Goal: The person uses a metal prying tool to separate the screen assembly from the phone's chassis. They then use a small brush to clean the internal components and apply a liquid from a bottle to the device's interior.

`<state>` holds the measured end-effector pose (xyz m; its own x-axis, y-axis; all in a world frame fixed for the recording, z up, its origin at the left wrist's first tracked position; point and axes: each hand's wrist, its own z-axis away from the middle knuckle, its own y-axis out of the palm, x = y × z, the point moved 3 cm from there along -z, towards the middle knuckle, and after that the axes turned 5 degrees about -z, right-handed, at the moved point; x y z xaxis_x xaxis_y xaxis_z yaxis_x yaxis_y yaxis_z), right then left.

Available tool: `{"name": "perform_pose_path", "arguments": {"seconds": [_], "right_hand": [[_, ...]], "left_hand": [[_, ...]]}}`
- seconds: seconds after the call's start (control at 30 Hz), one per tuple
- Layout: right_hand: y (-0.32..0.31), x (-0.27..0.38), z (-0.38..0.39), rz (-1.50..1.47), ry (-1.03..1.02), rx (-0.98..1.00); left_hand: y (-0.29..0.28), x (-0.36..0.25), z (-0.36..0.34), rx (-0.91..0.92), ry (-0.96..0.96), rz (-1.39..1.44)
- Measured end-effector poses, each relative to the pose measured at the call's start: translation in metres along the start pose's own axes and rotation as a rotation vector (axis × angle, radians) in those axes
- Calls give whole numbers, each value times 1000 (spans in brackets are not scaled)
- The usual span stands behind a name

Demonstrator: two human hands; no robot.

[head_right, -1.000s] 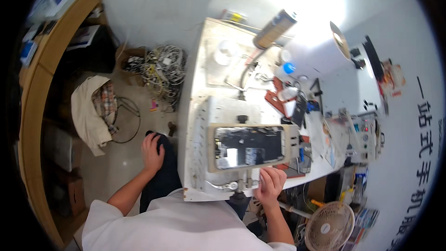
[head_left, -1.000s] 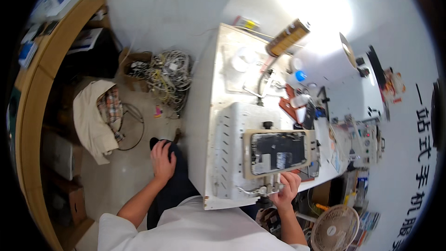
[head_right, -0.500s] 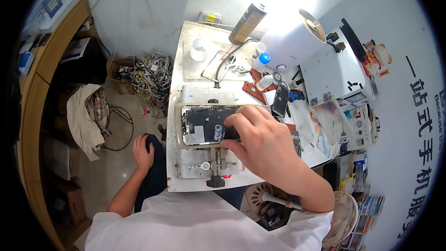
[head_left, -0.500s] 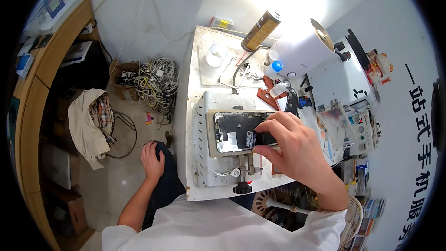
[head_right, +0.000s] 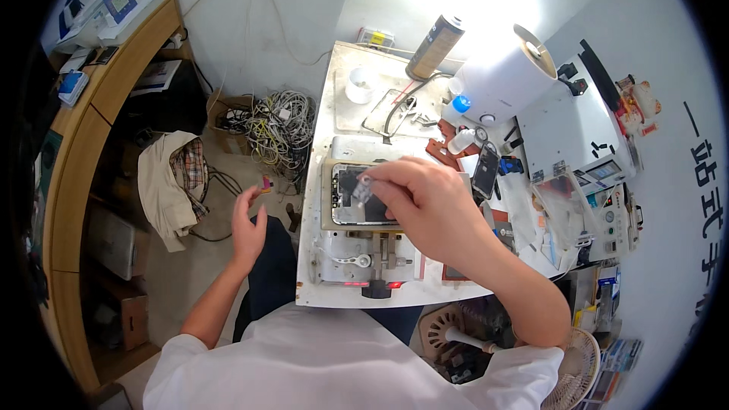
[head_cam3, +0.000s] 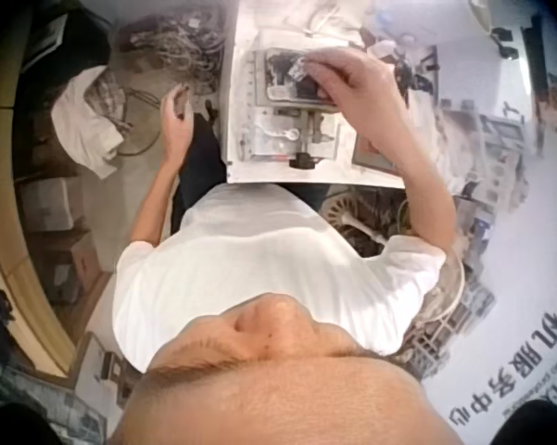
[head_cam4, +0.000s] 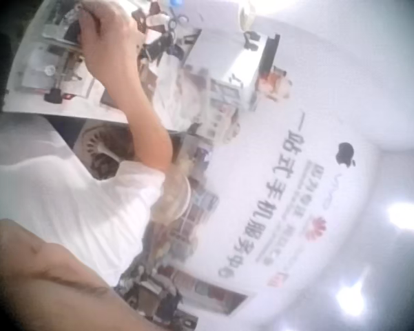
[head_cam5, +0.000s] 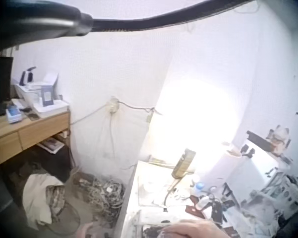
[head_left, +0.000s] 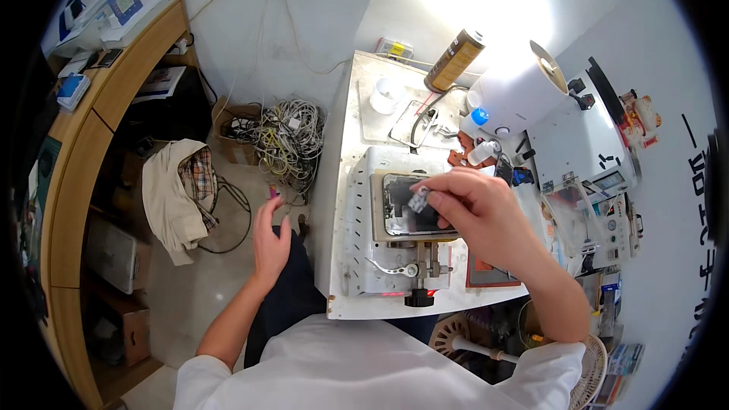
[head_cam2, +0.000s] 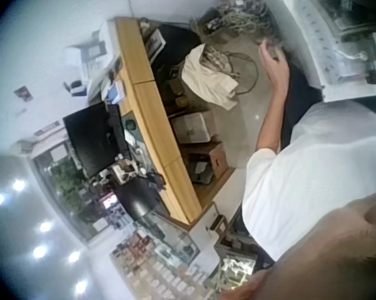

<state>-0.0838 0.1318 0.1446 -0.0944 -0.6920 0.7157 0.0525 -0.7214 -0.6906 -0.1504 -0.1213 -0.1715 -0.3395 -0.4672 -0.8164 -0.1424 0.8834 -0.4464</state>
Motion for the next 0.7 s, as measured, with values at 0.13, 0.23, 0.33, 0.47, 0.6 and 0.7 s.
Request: {"name": "perform_pose_path", "arguments": {"seconds": [0.13,0.23,0.33,0.47,0.6,0.7], "right_hand": [[5,3,-18,44,95,-22],[9,-3,-23,-17,199,-32],[9,-1,-20,-14,186,-51],[13,-1,-14,-53,124,-103],[17,0,-9,43,61,-140],[18,-2,-10,88,45,-127]], "left_hand": [[-52,-138,-68,107,179,246],[-57,-200,-108,271,348,181],[-54,-225,-124,354,533,112],[-54,-238,-124,433,548,17],[-50,-241,-119,451,565,-30],[-46,-242,-123,526,438,69]]}}
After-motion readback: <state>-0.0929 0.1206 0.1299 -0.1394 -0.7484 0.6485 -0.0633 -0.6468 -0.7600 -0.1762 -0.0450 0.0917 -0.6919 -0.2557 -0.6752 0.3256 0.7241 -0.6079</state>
